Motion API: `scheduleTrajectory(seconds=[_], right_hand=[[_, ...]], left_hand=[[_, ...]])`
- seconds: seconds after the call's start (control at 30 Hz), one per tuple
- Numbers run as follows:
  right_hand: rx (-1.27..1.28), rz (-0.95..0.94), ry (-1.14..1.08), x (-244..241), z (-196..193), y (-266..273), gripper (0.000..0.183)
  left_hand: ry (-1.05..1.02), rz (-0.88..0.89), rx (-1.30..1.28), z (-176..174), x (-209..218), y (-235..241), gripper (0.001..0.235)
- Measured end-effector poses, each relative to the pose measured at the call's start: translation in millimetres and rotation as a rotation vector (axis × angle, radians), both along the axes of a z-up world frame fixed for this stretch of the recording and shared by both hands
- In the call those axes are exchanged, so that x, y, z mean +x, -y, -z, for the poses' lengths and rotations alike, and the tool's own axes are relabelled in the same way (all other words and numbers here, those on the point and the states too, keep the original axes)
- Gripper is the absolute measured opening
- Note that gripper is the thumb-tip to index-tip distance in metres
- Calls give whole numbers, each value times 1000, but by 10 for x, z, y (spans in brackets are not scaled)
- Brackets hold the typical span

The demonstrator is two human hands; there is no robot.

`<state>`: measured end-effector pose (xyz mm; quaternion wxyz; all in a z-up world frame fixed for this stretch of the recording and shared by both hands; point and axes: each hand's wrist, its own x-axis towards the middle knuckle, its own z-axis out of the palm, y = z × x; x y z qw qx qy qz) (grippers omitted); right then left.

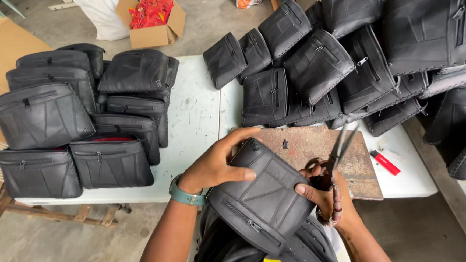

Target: The person uses shears to trim excess threads and edges from black leather pouches. They handle each pouch individually, rotate it to access different sides, and occasionally use a lighter to seal cut edges. Finished pouches are placed in a pile on the table.

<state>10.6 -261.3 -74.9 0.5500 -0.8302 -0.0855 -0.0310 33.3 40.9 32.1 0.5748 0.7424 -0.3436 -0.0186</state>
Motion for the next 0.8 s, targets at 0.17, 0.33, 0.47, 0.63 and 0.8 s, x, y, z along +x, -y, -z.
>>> scheduleTrajectory(seconds=[0.17, 0.33, 0.47, 0.63, 0.8], right_hand=[[134, 145, 76, -120, 22, -148, 43], [290, 140, 88, -210, 143, -151, 48], [202, 195, -31, -384, 302, -130, 48], [356, 125, -118, -454, 418, -18, 46], [270, -23, 150, -487, 327, 380, 32]], left_hand=[[46, -55, 141, -169, 34, 57, 66], [393, -181, 230, -45, 36, 150, 40], [472, -252, 226, 239, -50, 272, 26], [409, -356, 119, 420, -116, 356, 20], [206, 18, 98, 380, -43, 217, 62]])
